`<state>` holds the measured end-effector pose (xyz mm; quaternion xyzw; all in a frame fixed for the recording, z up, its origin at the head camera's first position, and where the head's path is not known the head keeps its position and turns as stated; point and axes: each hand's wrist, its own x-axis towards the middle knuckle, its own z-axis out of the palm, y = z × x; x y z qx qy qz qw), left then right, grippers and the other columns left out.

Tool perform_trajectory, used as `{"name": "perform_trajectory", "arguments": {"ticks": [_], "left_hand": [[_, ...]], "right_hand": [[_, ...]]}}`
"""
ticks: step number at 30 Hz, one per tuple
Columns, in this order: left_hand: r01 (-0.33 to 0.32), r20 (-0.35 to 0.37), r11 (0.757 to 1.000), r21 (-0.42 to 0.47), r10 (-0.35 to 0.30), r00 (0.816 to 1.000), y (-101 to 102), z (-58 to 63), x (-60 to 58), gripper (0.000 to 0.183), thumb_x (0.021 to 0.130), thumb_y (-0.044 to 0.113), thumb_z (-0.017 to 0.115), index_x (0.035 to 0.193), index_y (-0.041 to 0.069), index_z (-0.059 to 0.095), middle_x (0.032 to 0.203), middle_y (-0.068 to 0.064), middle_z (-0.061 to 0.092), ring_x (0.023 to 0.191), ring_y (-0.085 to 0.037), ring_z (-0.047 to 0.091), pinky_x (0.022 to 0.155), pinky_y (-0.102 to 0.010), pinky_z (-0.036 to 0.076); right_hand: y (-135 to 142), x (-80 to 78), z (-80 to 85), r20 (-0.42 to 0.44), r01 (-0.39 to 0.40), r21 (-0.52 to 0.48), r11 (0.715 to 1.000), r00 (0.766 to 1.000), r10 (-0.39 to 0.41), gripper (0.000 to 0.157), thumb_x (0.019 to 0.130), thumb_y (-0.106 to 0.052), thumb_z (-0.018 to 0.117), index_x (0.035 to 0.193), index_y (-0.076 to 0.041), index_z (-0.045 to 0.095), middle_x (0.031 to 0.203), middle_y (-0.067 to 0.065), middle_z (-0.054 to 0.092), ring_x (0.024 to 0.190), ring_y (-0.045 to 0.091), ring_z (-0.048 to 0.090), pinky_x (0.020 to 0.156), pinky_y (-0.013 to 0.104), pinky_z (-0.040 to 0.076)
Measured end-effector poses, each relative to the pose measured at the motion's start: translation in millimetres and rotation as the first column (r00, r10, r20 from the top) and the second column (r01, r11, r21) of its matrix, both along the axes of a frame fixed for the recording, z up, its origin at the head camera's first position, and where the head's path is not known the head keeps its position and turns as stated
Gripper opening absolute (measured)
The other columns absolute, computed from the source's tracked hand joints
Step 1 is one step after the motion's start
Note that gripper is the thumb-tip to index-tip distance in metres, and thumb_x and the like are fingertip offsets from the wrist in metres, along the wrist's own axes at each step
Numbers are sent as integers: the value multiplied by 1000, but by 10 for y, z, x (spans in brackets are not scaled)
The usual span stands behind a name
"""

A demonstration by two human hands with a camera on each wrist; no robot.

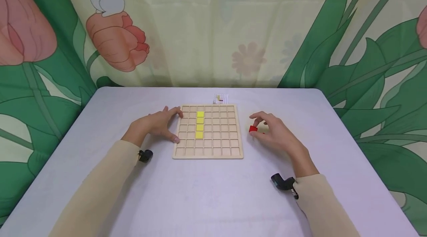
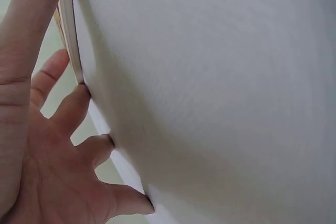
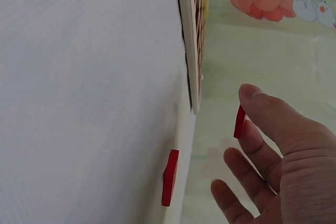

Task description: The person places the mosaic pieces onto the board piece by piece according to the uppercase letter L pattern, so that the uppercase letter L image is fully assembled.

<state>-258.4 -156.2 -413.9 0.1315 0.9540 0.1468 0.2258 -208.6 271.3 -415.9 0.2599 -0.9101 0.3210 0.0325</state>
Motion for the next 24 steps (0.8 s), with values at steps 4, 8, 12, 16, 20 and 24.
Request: {"name": "perform_trajectory", "arguments": {"ticks": [4,8,12,16,20,24], "left_hand": [[9,3,1000,1,-9,1000,1,3,1,100,56,66,92,135,38,38,166,-16,32,158,-41,10,107,-86,15],[18,0,1000,-4,-18,1000,-10,15,-1,99,58,66,92,135,37,37,165,-17,32,158,-42,12,106,-86,16],[6,-4,1000,-7,-6,1000,-27,38,0,98,59,65,93,134,37,38,165,-18,31,156,-44,16,106,-87,16],[-3,3,1000,-4,3,1000,-33,40,3,99,57,65,93,134,36,38,166,-19,30,156,-45,16,107,-86,16],[-3,5,1000,-3,3,1000,-28,25,11,100,56,66,93,135,37,38,166,-19,30,156,-44,16,107,-86,16],[3,0,1000,6,-3,1000,-14,13,23,99,57,65,93,135,37,39,165,-19,32,157,-44,15,107,-86,16]], "right_hand": [[-64,-8,11,20,4,-15,1000,1000,-4,49,88,-10,82,131,-8,59,100,-1,69,102,24,65,99,51,49],[-150,-40,6,11,-5,-42,999,1000,5,48,88,-10,82,130,-10,59,100,-1,69,102,25,65,99,51,49],[-272,-92,13,3,-24,-89,996,1000,24,47,89,-9,81,131,-11,60,101,1,69,103,26,65,99,52,49],[-403,-120,41,12,-52,-114,992,998,54,47,89,-10,81,131,-11,60,102,1,69,103,24,65,98,52,49],[-515,-132,68,19,-78,-124,989,997,81,47,88,-11,82,130,-12,61,102,1,69,103,23,65,99,52,49],[-595,-149,67,18,-96,-134,986,995,99,46,88,-10,82,129,-11,61,102,1,69,103,24,65,98,54,49]]}}
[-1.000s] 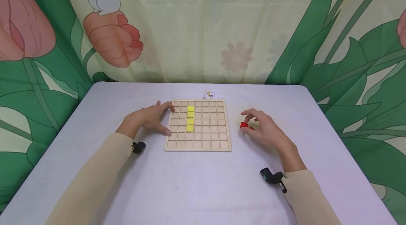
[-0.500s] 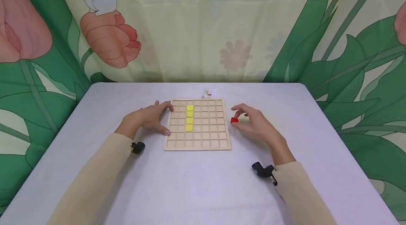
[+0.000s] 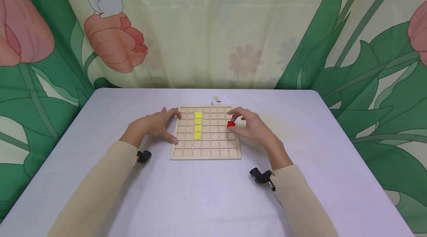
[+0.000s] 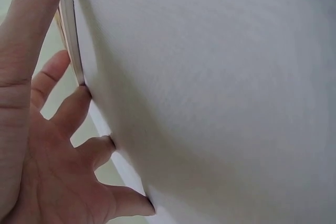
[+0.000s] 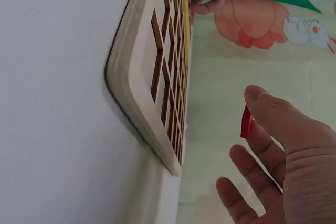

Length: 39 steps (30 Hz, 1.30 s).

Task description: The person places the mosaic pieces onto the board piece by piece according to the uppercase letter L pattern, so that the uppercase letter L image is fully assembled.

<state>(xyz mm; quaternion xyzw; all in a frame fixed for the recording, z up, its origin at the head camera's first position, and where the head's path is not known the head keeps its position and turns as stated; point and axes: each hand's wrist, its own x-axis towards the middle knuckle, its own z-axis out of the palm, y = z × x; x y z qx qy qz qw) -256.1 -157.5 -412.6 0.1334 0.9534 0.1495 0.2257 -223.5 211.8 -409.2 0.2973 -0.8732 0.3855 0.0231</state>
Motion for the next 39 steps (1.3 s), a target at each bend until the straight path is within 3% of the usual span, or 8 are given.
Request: {"name": "perform_trajectory", "arguments": {"ticks": [10,20,25,32,39], "left_hand": [[12,2,999,32,-12,1000,10,-36,22,98,57,64,93,134,37,39,164,-14,36,158,-40,10,107,-86,15],[8,-4,1000,28,-8,1000,22,-22,-12,99,56,66,93,134,38,39,165,-13,34,159,-39,9,108,-86,14],[3,-13,1000,27,-3,1000,6,14,-16,97,58,63,93,134,37,39,165,-15,33,158,-40,9,107,-86,14],[17,13,1000,17,-17,1000,-19,11,40,96,61,60,94,136,36,40,166,-16,32,158,-42,9,107,-86,14],[-13,-3,1000,18,13,1000,-9,16,40,97,59,60,94,136,37,40,165,-16,33,158,-42,11,108,-86,14]], "right_hand": [[-233,-63,55,38,-37,11,999,999,37,49,87,-13,83,131,-12,61,103,0,69,107,27,64,102,53,47],[-428,-142,41,11,-99,2,995,995,99,48,88,-12,82,131,-5,61,103,1,69,106,25,64,100,53,49],[-572,-160,0,-3,-113,-21,993,994,113,47,87,-9,83,130,-9,62,103,0,69,105,25,64,99,52,50],[-746,-116,-110,89,-125,19,992,988,123,47,88,-13,83,129,-7,63,105,-1,69,107,24,64,103,51,49],[-805,-81,-122,151,-101,104,990,985,84,45,88,-21,84,128,-13,65,104,-6,67,109,21,60,106,47,48]]}}
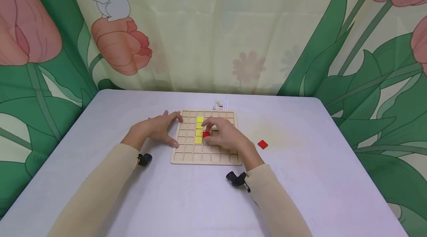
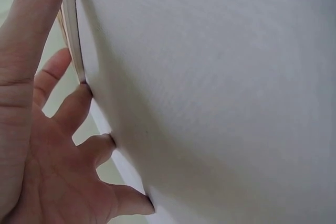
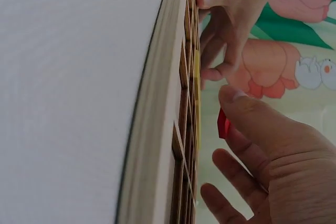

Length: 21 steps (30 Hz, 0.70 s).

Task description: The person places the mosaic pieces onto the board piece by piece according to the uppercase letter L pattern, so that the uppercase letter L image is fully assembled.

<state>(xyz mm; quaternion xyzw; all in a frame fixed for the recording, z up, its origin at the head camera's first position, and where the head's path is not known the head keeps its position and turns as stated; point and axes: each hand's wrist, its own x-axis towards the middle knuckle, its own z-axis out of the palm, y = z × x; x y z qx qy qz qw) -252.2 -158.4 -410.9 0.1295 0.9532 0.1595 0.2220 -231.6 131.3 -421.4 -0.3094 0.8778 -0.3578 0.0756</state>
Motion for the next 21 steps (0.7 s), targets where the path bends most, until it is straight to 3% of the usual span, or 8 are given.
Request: {"name": "perform_trajectory", "arguments": {"ticks": [7,21], "left_hand": [[13,3,1000,-5,-13,1000,-16,-23,-15,97,59,60,94,135,37,40,166,-17,31,158,-42,11,107,-86,15],[6,-4,1000,5,-6,1000,-14,-12,-18,98,59,61,94,137,36,39,167,-15,30,158,-41,7,107,-86,12]], "right_hand": [[-16,30,-74,29,12,34,999,999,-13,46,87,-26,85,127,-17,64,102,-7,65,102,19,61,100,40,51],[-4,-2,-53,30,-14,93,996,999,11,40,88,-23,83,124,-17,66,103,-4,68,101,17,60,97,39,51]]}}
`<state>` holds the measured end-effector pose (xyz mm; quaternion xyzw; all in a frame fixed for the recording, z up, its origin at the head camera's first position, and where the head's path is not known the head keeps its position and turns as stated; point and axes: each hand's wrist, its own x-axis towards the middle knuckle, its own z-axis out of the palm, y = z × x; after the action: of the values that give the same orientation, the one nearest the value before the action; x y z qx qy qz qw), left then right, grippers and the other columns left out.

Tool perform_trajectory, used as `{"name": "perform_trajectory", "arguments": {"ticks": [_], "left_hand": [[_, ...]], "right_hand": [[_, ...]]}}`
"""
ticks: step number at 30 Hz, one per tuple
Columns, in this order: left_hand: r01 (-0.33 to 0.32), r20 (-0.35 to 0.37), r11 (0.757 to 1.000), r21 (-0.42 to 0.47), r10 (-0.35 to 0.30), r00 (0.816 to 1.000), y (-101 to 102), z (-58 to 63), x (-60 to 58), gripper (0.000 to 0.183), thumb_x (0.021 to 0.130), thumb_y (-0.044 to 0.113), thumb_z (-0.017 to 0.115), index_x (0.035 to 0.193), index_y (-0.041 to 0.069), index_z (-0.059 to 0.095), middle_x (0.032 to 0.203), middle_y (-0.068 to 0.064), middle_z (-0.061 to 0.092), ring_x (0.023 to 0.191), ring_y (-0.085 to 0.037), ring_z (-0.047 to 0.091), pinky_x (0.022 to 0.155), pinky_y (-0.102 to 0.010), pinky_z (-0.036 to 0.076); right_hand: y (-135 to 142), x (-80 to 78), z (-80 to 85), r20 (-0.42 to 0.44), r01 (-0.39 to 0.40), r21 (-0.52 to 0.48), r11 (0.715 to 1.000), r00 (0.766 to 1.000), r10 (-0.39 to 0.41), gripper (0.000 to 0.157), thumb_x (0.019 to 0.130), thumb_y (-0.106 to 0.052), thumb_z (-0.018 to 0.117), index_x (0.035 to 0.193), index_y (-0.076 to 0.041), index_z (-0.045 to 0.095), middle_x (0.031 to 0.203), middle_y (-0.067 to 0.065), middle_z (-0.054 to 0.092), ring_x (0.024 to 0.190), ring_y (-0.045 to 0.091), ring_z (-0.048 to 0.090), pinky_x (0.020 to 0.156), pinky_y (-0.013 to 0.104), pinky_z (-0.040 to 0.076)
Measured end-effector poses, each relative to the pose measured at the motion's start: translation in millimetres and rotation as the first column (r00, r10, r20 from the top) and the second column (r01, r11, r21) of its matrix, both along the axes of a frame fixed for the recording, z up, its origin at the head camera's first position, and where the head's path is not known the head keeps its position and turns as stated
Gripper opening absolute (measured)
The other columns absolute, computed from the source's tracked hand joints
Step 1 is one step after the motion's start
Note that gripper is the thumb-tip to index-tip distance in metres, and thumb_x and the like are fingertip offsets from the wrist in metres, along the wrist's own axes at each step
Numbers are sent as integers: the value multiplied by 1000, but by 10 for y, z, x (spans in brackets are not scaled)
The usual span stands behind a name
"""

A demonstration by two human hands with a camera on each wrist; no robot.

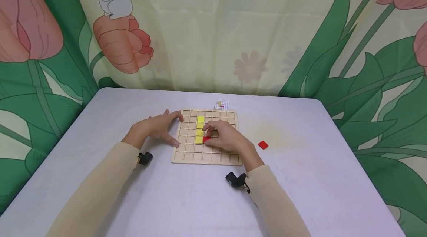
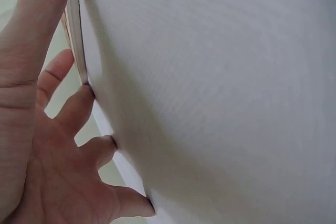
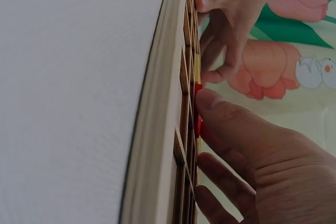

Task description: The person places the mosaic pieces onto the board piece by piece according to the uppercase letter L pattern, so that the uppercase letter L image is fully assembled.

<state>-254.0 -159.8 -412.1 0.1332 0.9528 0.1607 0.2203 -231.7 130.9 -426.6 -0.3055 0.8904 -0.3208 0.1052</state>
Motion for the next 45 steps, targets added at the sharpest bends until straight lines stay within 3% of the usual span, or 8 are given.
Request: {"name": "perform_trajectory", "arguments": {"ticks": [17,25,33,40,45], "left_hand": [[7,8,1000,-3,-7,1000,4,16,-14,98,58,64,92,137,38,39,167,-20,27,157,-43,14,109,-85,13],[11,-5,1000,-17,-11,1000,-9,14,-29,98,59,62,93,136,37,38,166,-21,29,156,-45,17,107,-86,15],[39,8,999,-11,-39,999,-6,12,-34,99,59,63,92,138,36,37,165,-24,29,156,-46,15,106,-87,15],[28,12,1000,-12,-28,1000,0,17,-27,98,60,63,92,137,36,38,166,-21,29,157,-45,11,106,-87,15],[44,12,999,-7,-44,999,-17,39,-19,99,60,64,91,137,34,37,165,-23,30,157,-45,11,104,-88,16]], "right_hand": [[54,26,55,20,10,25,1000,1000,-10,32,91,-20,80,121,-18,69,104,-7,68,101,16,61,95,38,53],[146,45,107,-24,17,7,1000,1000,-16,30,93,-18,77,121,-13,68,109,-3,69,112,21,58,102,44,50],[300,70,109,-91,38,19,999,995,-36,26,92,-19,79,116,-13,71,106,-1,69,108,23,59,96,44,50],[444,91,171,-106,66,56,996,993,-60,28,92,-21,78,118,-13,70,117,0,66,119,25,56,105,48,47],[596,114,203,-140,83,57,995,987,-74,27,91,-19,80,115,-11,71,116,1,65,117,27,58,103,49,47]]}}
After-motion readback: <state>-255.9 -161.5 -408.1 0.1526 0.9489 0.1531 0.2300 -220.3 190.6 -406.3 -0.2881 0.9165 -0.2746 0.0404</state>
